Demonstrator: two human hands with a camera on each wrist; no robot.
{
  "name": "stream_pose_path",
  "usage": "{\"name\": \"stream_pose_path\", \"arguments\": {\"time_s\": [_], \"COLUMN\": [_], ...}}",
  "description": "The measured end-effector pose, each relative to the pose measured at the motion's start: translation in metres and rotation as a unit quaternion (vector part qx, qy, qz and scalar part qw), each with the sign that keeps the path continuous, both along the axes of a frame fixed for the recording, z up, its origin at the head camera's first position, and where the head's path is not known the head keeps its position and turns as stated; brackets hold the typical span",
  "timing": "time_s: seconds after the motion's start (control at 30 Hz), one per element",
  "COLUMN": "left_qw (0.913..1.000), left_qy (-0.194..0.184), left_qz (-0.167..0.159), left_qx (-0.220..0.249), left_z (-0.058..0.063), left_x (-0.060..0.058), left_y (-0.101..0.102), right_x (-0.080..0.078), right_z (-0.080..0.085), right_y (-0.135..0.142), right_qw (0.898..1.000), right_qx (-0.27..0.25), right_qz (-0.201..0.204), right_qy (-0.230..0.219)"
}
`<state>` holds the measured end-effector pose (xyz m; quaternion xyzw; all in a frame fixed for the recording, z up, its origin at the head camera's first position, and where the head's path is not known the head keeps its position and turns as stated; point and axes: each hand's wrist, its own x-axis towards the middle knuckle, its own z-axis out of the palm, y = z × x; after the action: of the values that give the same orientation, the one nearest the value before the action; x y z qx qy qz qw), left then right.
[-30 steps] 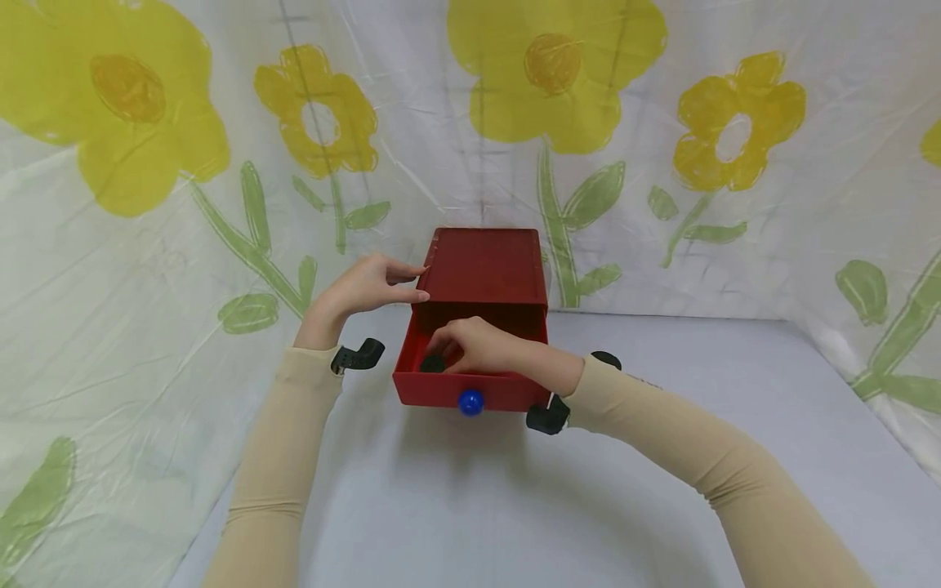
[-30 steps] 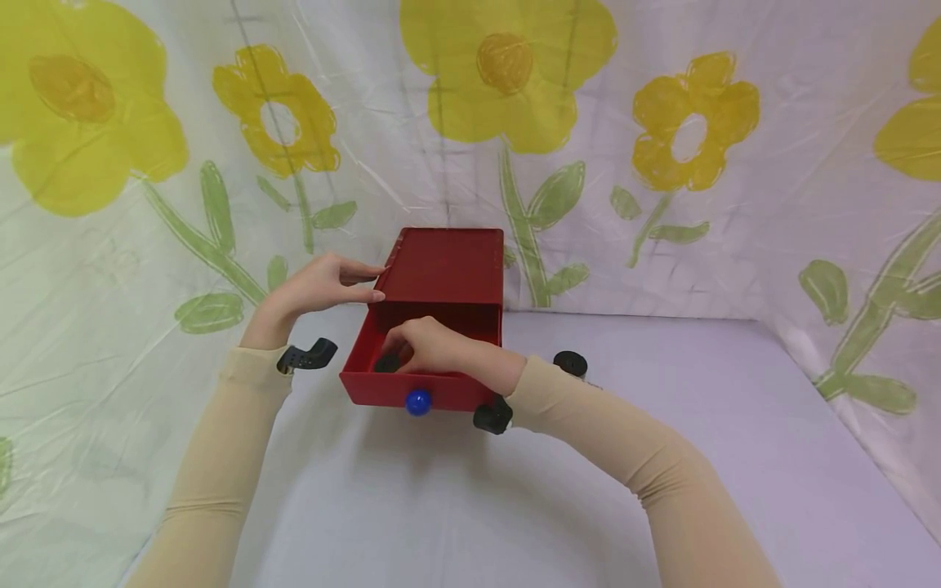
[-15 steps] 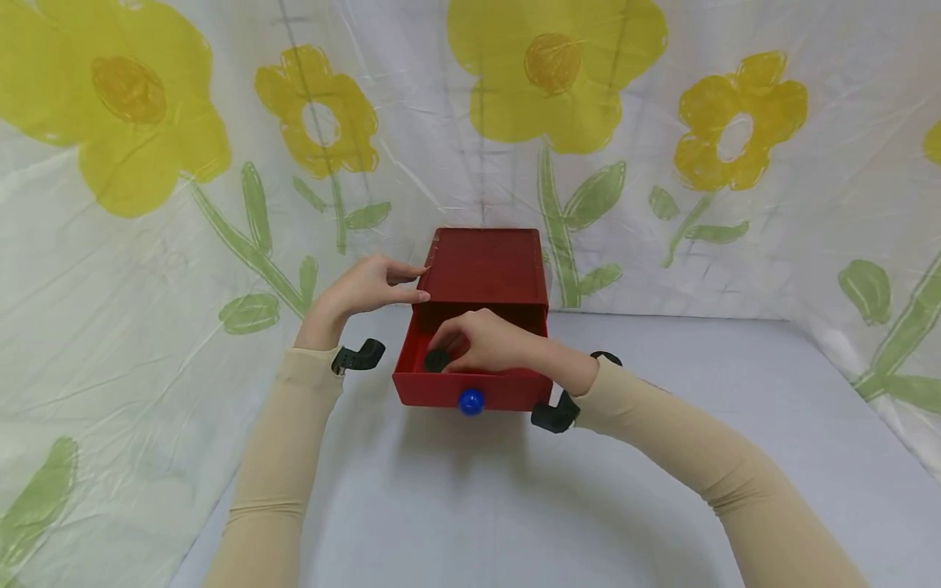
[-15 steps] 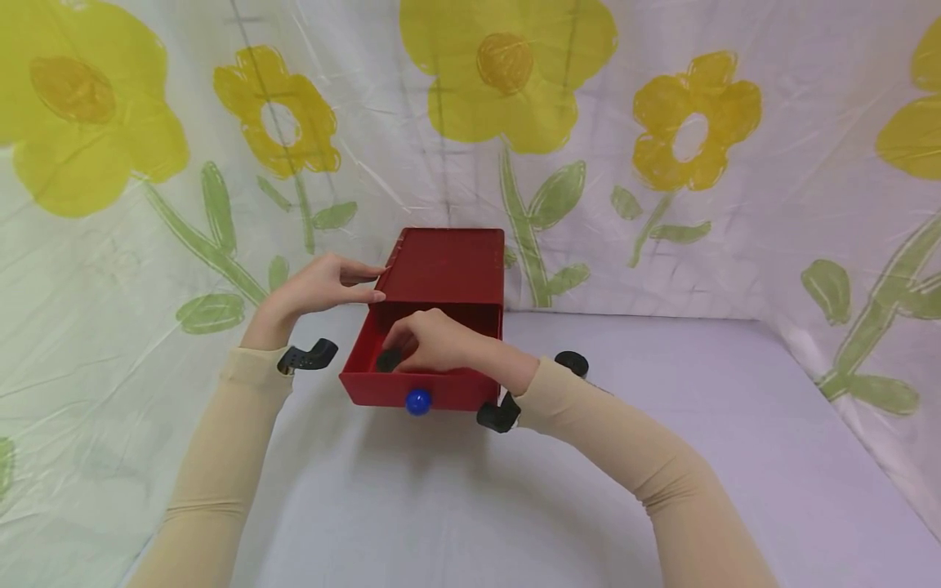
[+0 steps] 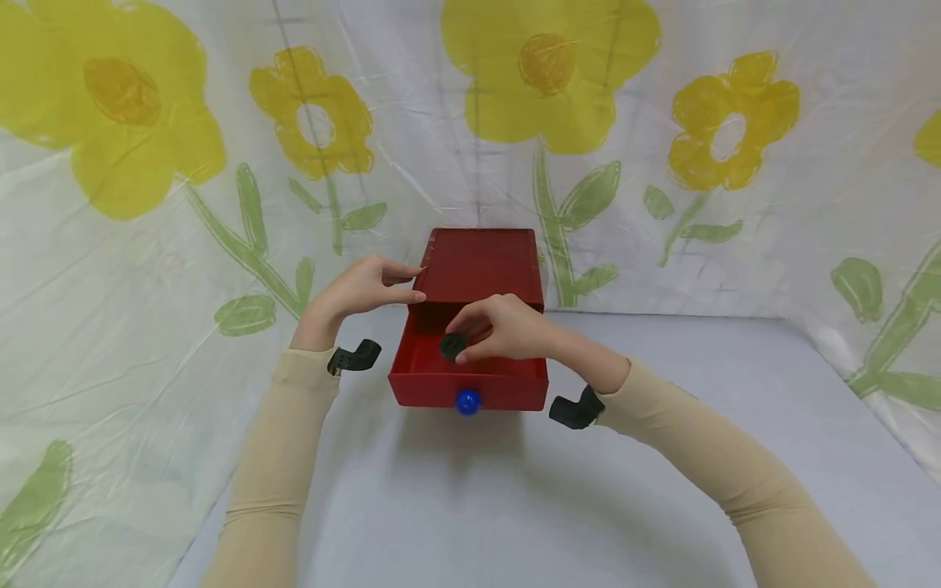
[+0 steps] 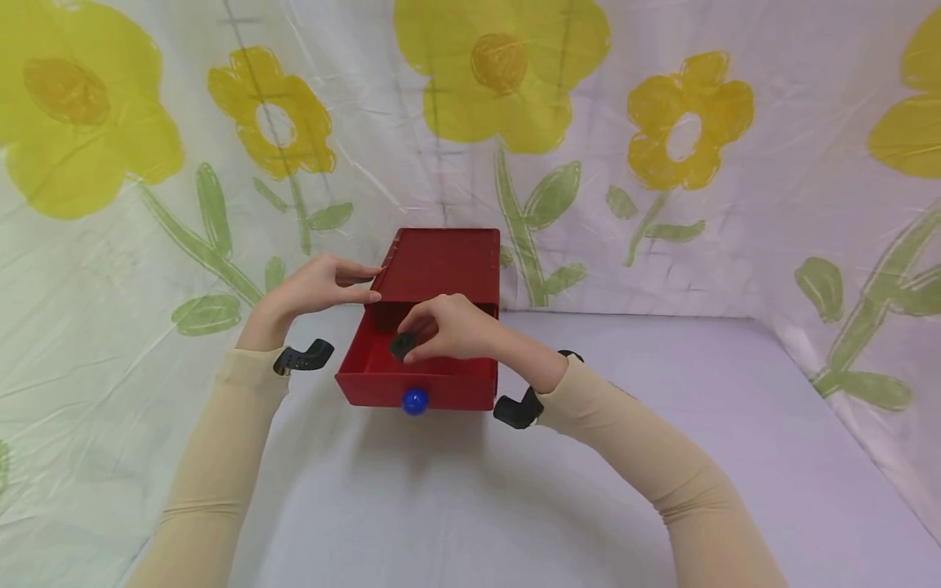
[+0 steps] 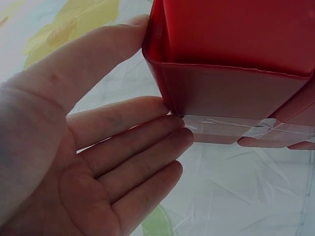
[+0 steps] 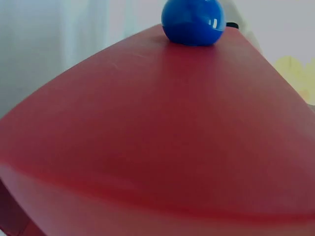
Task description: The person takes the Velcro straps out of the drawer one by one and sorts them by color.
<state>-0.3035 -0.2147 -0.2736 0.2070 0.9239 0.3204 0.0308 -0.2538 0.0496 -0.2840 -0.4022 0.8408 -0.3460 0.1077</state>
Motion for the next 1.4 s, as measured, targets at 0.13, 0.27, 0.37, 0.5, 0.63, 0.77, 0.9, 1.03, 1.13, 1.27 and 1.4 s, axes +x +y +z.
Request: {"name": "stream_pose_path", "arguments": {"time_s": [0.13,0.27,0.37,0.5,0.63,0.77,0.9,1.03,1.13,1.27,1.4], "left_qw": [1.0000,1.0000,1.0000,1.0000,1.0000,1.0000,1.0000,1.0000,1.0000,1.0000,1.0000], "left_qy": [0.000,-0.001,-0.001,0.000,0.000,0.004,0.003,0.001,0.001,-0.001,-0.002], "left_qz": [0.001,0.001,0.001,0.001,0.001,0.002,0.002,0.002,0.002,0.002,0.002], "left_qx": [0.001,0.001,0.002,0.001,0.003,0.000,-0.002,-0.003,-0.003,0.001,0.002], "left_z": [0.000,0.000,0.000,-0.001,-0.001,-0.001,-0.001,0.000,0.001,0.001,0.002], "left_x": [0.000,0.000,0.000,-0.001,-0.002,-0.002,-0.001,-0.001,0.000,0.001,0.001], "left_y": [0.000,0.000,0.000,-0.001,-0.001,-0.001,-0.001,0.000,0.000,0.000,0.000], "right_x": [-0.001,-0.001,0.000,0.000,-0.001,-0.002,-0.002,-0.003,-0.002,-0.002,-0.003], "right_z": [0.001,0.001,0.003,0.007,0.009,0.010,0.010,0.009,0.008,0.006,0.006], "right_y": [0.007,0.015,0.021,0.031,0.041,0.050,0.058,0.067,0.074,0.084,0.093], "right_qw": [1.000,1.000,1.000,1.000,1.000,0.999,0.999,0.998,0.997,0.995,0.994], "right_qx": [-0.002,-0.006,-0.012,-0.018,-0.021,-0.018,-0.017,-0.026,-0.036,-0.046,-0.053], "right_qz": [-0.005,-0.011,-0.013,-0.012,-0.016,-0.025,-0.037,-0.047,-0.055,-0.072,-0.084], "right_qy": [0.004,0.009,0.005,-0.010,-0.017,-0.013,-0.022,-0.029,-0.032,-0.044,-0.053]}}
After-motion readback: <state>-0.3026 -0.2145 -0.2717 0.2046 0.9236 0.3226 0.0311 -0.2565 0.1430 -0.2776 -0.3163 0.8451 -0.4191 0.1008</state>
